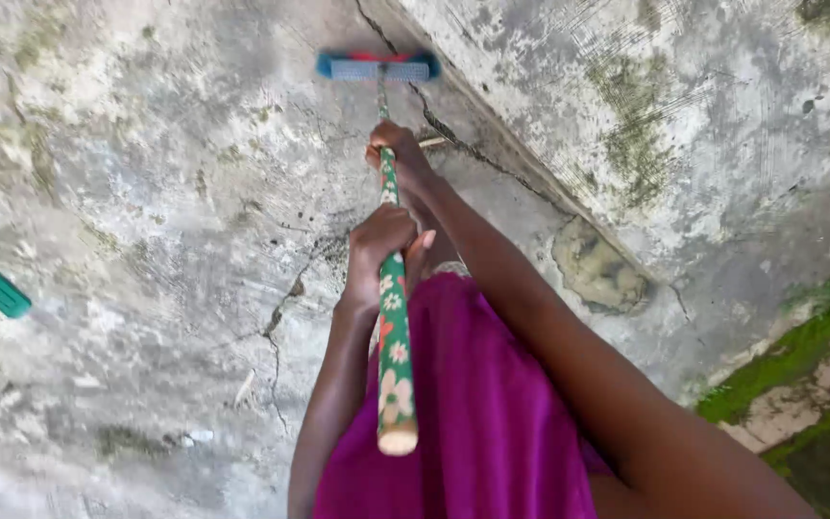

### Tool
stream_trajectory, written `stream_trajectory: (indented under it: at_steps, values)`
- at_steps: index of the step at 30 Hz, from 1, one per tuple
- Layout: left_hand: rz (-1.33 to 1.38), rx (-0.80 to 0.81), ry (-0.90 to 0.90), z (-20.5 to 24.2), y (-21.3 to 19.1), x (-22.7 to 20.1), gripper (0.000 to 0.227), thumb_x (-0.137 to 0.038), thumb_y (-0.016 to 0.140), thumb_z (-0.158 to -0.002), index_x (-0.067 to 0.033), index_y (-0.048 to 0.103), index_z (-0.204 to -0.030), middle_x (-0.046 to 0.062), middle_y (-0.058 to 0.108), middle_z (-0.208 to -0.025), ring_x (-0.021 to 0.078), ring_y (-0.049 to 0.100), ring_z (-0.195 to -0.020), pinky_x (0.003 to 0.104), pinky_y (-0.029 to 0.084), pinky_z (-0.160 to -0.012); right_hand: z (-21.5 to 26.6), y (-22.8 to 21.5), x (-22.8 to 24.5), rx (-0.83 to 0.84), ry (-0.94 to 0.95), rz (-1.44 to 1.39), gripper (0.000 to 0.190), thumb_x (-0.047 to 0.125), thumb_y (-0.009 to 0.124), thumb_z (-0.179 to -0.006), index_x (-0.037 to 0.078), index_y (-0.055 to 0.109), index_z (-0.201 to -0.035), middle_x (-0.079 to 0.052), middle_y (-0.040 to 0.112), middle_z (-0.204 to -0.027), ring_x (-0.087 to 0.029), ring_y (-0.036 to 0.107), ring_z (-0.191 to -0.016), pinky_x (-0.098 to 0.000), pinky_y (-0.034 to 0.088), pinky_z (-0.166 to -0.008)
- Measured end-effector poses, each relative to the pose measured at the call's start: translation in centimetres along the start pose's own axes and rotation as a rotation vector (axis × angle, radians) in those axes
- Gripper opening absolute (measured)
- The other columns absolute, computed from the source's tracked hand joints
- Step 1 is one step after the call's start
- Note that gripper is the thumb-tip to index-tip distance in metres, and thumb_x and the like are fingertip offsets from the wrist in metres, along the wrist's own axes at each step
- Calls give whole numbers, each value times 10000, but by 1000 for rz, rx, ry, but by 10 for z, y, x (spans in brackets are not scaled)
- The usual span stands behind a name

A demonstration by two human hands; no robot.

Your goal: The person scrubs a concrete floor with a long-handled brush, moving a small green container and a bucket aside to reach different areas.

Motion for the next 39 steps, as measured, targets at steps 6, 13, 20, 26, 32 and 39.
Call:
stream_trajectory:
  at_steps: [6, 13, 20, 26, 32, 39]
  values:
    - [127, 54, -13, 93, 31, -27, 362, -43, 736, -881, -94, 492, -619, 43, 453, -560, 213, 471, -522, 384, 390, -567, 114, -24, 50, -96, 131, 4, 151, -14, 716, -859, 30, 592, -785, -108, 519, -664, -293, 509, -648, -402, 433, -672]
    - [178, 269, 23, 148, 41, -116, 408, 27, 702, -909, -50, 388, -660, 99, 380, -637, 256, 421, -600, 409, 371, -648, 191, -35, 103, -138, 103, 179, 272, -18, 721, -853, 27, 500, -702, -125, 475, -648, -292, 497, -622, -440, 492, -765]
    - [32, 80, 35, 153, 45, -81, 388, 15, 708, -919, -55, 424, -662, 69, 387, -630, 219, 413, -595, 392, 372, -647, 131, 10, 51, 71, 10, 19, 174, 52, 713, -779, 46, 569, -681, -107, 570, -708, -294, 584, -677, -417, 497, -649]
    - [60, 38, 38, 150, 95, -44, 365, -102, 707, -938, -70, 438, -693, 61, 402, -658, 221, 445, -630, 402, 418, -696, 165, -23, 6, 88, 111, -30, 240, 127, 722, -835, 28, 549, -702, -115, 544, -723, -274, 587, -705, -396, 487, -694]
    - [156, 316, 54, 159, 139, -118, 299, -144, 719, -929, -80, 519, -715, 70, 439, -672, 257, 477, -665, 417, 402, -693, 268, -93, 69, -147, 116, 243, 251, 27, 729, -878, 31, 512, -752, -127, 484, -722, -318, 525, -684, -407, 441, -642]
    - [172, 384, 10, 130, 132, -164, 376, -80, 713, -921, -85, 439, -664, 76, 408, -644, 255, 457, -638, 411, 400, -667, 258, -133, 118, -326, 210, 153, 275, 18, 717, -881, 42, 480, -744, -113, 461, -686, -292, 486, -646, -418, 452, -668]
Point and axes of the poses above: each hand's wrist, its own z-axis away from the middle knuckle, its own y-axis out of the palm, x = y × z, the point moved 10 cm from there along -z, towards the middle knuckle
